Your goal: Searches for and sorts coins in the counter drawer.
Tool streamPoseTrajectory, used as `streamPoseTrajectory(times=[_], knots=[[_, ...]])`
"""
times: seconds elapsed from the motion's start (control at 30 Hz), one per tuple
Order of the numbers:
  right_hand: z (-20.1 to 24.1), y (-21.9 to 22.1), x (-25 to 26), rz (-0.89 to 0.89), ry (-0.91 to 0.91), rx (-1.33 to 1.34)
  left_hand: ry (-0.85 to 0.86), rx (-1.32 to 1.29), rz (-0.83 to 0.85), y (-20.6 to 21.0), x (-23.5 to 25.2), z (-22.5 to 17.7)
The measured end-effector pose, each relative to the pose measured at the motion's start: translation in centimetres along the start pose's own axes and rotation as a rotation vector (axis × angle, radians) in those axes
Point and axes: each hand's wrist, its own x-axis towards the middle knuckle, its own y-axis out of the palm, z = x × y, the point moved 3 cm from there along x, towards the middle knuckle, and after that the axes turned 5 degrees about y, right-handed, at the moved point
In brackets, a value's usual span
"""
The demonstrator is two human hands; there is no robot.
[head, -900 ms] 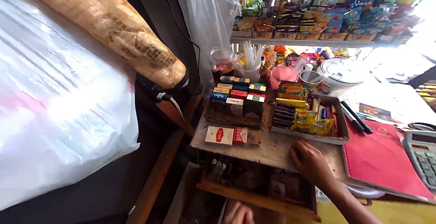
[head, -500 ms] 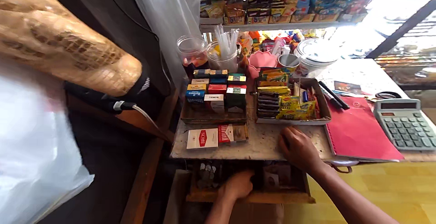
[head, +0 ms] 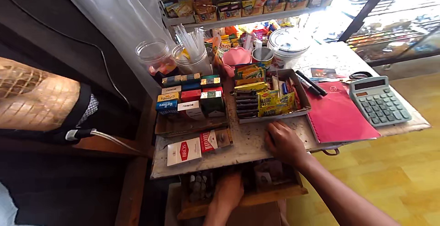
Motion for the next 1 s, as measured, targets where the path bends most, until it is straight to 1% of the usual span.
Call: streamPoseTrajectory(times=[0.1, 0.17, 0.23, 0.3, 0.4, 0.47, 0.5, 0.57, 0.6, 0.63, 0.73, 0.83, 0.9, 1.0], knots=[[0.0, 0.0, 0.1, 0.002, 0.004, 0.001, -0.016, -0.03, -0.024, -0.1, -0.5, 0.4], [0.1, -0.1, 0.1, 0.002, 0.0, 0.002, 0.008, -0.055, -0.109, 0.2, -0.5, 0.4], [0.1, -0.1, 0.2, 0.015, 0.003, 0.004, 0.082, -0.054, -0.204, 0.7, -0.2, 0.7], [0.1, -0.2, 0.2, 0.023, 0.008, -0.001, 0.115, -0.025, -0.113, 0.7, 0.3, 0.9], [0.3, -0.2, 0.2, 0.024, 0.017, 0.004, 0.077, 0.059, 0.085, -0.3, 0.0, 0.2], [0.3, -0.3, 0.2, 0.029, 0.021, 0.004, 0.045, 0.097, 0.107, -0.7, -0.6, -0.1], [0.3, -0.3, 0.2, 0.024, 0.017, 0.003, 0.046, 0.087, 0.057, -0.7, -0.8, 0.0], [0.0, 0.1, 0.2, 0.007, 0.001, -0.015, 0.079, 0.053, -0.146, 0.0, -0.8, 0.5], [-0.1, 0.1, 0.3, 0.013, -0.002, -0.015, 0.078, 0.04, -0.219, 0.3, -0.5, 0.6], [-0.1, 0.1, 0.3, 0.025, -0.003, -0.008, 0.052, 0.028, -0.221, 0.4, -0.1, 0.3], [0.0, -0.1, 0.1, 0.057, 0.0, 0.016, -0.052, 0.029, -0.05, 1.1, 0.6, -0.7], [-0.2, -0.1, 0.4, 0.052, -0.013, 0.024, -0.056, 0.007, 0.056, 0.7, -0.2, -0.6], [-0.2, -0.1, 0.5, 0.049, -0.011, 0.023, -0.03, -0.021, 0.089, 0.8, -1.4, -0.1], [0.0, -0.2, 0.4, 0.051, -0.004, 0.019, -0.061, -0.073, 0.087, 1.1, -2.8, 0.3]])
